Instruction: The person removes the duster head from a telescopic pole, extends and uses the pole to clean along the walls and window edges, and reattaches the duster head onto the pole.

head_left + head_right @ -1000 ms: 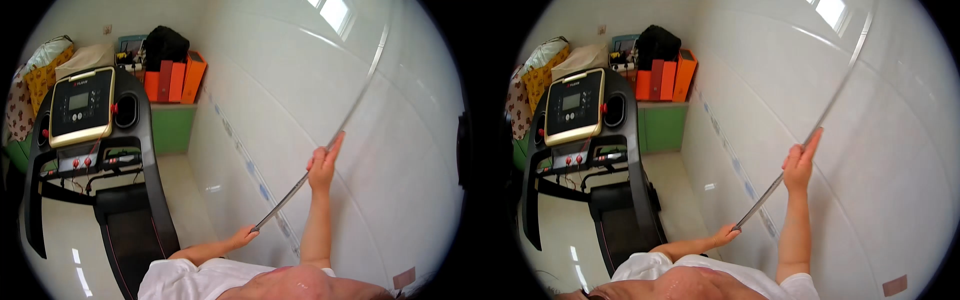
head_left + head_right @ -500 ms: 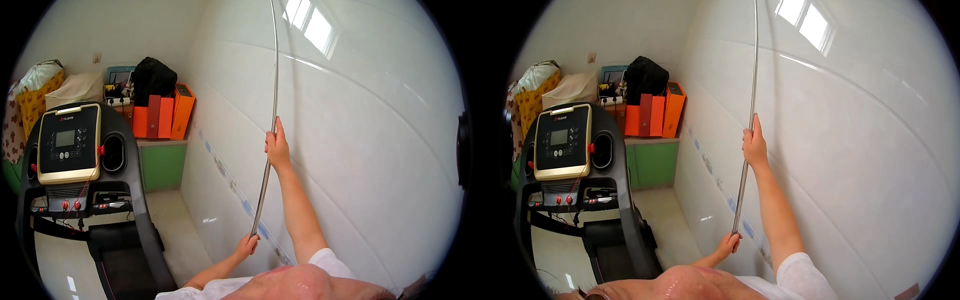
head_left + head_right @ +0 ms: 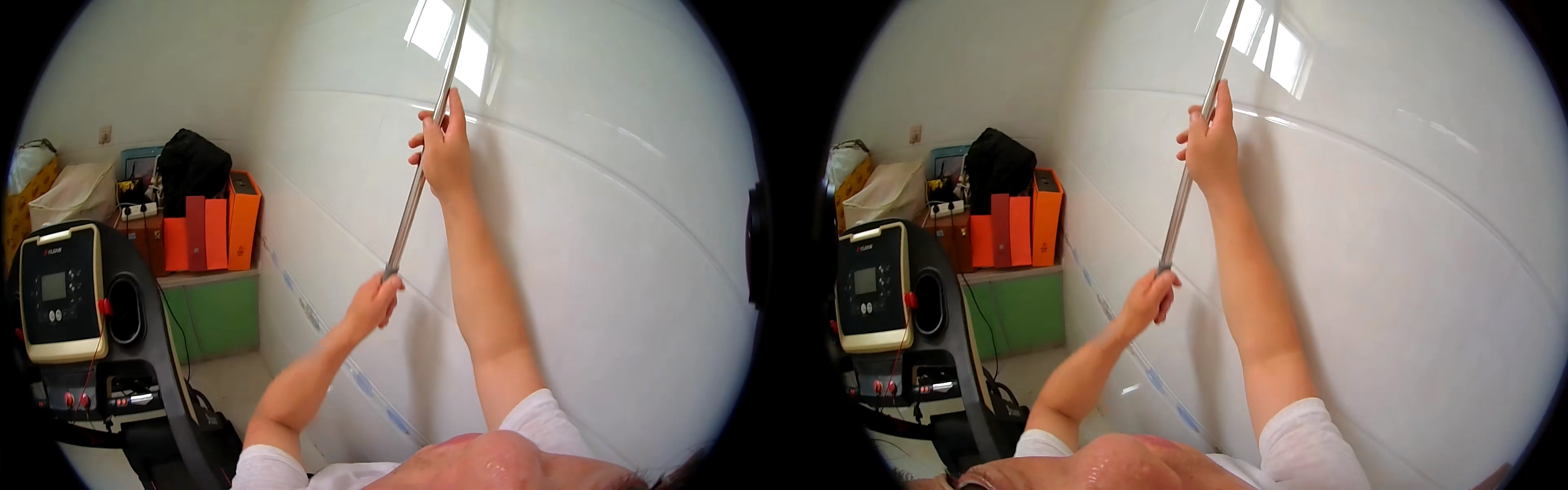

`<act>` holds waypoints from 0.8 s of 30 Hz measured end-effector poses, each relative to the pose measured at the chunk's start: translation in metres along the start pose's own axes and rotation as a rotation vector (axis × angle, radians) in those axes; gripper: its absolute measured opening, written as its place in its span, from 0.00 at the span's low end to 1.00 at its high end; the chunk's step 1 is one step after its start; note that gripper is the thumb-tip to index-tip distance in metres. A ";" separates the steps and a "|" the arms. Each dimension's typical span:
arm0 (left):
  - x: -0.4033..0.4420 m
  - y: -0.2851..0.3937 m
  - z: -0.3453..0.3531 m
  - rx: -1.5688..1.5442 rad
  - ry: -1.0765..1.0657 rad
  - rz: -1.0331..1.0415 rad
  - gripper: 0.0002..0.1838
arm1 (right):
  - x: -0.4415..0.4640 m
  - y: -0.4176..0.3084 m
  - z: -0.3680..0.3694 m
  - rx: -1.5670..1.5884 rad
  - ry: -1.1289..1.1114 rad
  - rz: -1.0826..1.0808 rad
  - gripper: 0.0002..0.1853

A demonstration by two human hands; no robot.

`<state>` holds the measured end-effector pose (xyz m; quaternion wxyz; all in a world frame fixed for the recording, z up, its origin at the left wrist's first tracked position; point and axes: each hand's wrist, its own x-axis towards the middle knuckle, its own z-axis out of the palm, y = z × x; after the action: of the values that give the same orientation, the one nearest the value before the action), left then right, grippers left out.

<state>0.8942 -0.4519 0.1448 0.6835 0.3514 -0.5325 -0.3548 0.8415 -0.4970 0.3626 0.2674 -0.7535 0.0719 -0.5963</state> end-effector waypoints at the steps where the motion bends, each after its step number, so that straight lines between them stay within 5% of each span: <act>1: 0.015 0.020 -0.004 0.013 -0.038 0.023 0.16 | 0.007 0.000 0.002 0.044 0.003 -0.026 0.31; 10: 0.113 0.104 -0.061 0.022 -0.144 0.060 0.19 | 0.111 0.005 0.042 0.047 0.090 -0.188 0.32; 24: 0.201 0.136 -0.158 -0.034 -0.041 -0.013 0.23 | 0.231 0.069 0.149 -0.135 -0.006 -0.020 0.31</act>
<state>1.0998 -0.5400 0.3287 0.6758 0.3358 -0.5380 -0.3756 1.0599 -0.6069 0.5064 0.2101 -0.7723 0.1035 -0.5905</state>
